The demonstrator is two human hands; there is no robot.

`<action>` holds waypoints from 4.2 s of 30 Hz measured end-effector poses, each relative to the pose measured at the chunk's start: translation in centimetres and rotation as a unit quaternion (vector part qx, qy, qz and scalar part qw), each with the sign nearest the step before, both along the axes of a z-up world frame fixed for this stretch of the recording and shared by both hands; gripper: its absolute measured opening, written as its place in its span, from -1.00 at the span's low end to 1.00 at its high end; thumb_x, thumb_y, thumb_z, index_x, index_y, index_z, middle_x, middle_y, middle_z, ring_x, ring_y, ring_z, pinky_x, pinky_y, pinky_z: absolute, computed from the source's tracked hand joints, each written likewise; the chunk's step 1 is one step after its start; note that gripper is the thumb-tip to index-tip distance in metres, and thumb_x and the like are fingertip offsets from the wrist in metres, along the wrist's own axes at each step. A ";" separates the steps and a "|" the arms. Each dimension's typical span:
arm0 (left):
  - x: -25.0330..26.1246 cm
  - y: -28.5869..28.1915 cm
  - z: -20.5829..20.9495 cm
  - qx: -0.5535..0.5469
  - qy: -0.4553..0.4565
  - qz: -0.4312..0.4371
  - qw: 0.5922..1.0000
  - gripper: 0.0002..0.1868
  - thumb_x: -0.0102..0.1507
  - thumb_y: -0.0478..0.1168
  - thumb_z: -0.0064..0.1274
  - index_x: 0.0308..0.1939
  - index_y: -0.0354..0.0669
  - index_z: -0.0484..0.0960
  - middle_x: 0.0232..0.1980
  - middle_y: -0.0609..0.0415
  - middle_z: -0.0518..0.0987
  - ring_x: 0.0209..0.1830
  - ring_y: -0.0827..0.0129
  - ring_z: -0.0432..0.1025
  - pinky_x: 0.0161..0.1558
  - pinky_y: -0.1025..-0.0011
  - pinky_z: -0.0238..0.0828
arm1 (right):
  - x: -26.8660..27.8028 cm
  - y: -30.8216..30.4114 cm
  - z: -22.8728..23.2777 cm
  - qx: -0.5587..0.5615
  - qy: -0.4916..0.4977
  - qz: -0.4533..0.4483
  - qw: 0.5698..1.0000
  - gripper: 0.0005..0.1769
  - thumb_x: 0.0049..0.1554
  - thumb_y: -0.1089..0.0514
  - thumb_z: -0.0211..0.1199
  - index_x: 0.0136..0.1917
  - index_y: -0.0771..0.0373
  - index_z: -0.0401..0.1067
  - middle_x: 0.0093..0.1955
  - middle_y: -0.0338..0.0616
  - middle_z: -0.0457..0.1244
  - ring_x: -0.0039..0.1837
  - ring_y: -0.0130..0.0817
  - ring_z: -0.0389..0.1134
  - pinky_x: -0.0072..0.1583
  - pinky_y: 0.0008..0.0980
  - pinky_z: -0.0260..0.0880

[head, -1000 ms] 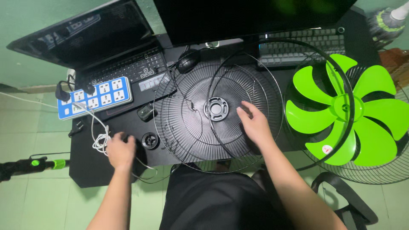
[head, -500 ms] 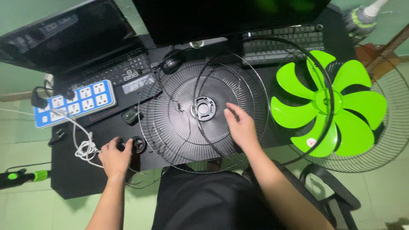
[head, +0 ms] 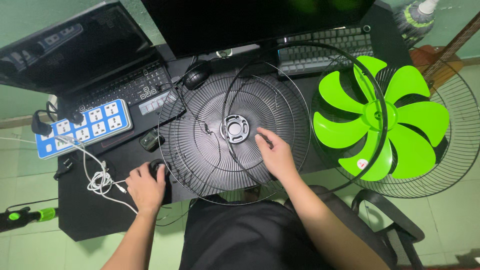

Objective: The person assembles a green-bladed electric fan by attaching the front grille, inserting the blades, securing the rear grille, and tightening the central hub nut. The person handles the fan components on a desk and then moves the assembled unit to the floor.

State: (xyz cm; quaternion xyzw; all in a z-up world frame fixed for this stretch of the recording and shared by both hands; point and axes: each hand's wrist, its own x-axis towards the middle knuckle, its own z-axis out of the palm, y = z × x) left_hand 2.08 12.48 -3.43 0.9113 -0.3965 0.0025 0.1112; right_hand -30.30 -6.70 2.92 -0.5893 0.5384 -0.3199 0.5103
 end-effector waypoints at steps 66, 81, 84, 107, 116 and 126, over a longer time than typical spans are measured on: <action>-2.7 -0.4 0.5 -0.075 0.020 -0.024 0.997 -0.45 0.26 -0.10 0.19 0.31 -0.11 0.47 0.26 -0.20 0.40 0.08 -0.18 0.32 0.06 0.04 0.37 | 12.8 -1.7 -0.4 0.232 -0.083 0.180 0.952 -0.27 0.23 -0.14 0.14 0.56 0.20 0.14 0.28 -0.16 0.28 0.14 -0.42 0.34 0.14 -0.35 0.43; -7.3 -9.0 12.2 -0.410 0.611 0.186 0.651 -0.59 0.22 -0.26 -0.21 0.16 -0.15 0.36 -0.06 0.01 0.46 -0.30 0.29 0.42 -0.36 0.22 0.42 | 12.6 1.0 2.1 0.228 -0.147 0.243 0.931 -0.34 0.25 -0.03 0.13 0.54 0.24 0.22 0.30 -0.06 0.30 0.18 -0.42 0.35 0.08 -0.43 0.42; -9.8 -10.7 11.1 -0.399 0.637 0.168 0.637 -0.59 0.25 -0.29 -0.19 0.20 -0.12 0.35 0.00 0.00 0.50 -0.11 0.38 0.47 -0.09 0.41 0.50 | 12.2 2.1 2.2 0.166 -0.181 0.261 0.933 -0.33 0.27 0.10 0.22 0.56 0.28 0.12 0.42 -0.06 0.26 0.36 -0.45 0.31 0.30 -0.47 0.35; -10.9 -12.5 10.2 -0.225 0.843 0.078 0.482 -0.74 0.45 -0.09 -0.04 0.04 -0.23 0.53 -0.18 0.09 0.62 -0.28 0.41 0.53 -0.34 0.42 0.51 | 1.2 -0.4 4.2 0.362 -0.308 0.049 0.878 -0.65 0.26 0.16 0.09 0.28 0.31 0.34 -0.12 -0.19 0.34 -0.09 -0.26 0.44 -0.07 -0.26 0.50; -13.3 -10.6 9.7 -0.174 0.961 0.061 0.208 -0.71 0.42 -0.11 -0.22 0.07 -0.16 0.52 -0.29 0.03 0.52 -0.47 0.30 0.38 -0.45 0.37 0.32 | -3.1 1.7 3.5 0.371 -0.425 0.078 0.822 -0.65 0.35 0.07 0.04 0.23 0.37 0.37 -0.27 -0.09 0.27 -0.22 -0.12 0.40 -0.11 -0.19 0.45; -13.9 -12.1 9.3 -0.155 0.944 0.073 0.281 -0.67 0.44 0.04 -0.17 -0.09 -0.15 0.47 -0.30 0.04 0.55 -0.47 0.32 0.45 -0.48 0.43 0.34 | -2.0 1.2 4.1 0.356 -0.414 0.020 0.838 -0.74 0.30 0.20 0.03 0.24 0.26 0.33 -0.05 -0.07 0.34 0.00 -0.25 0.42 0.04 -0.06 0.51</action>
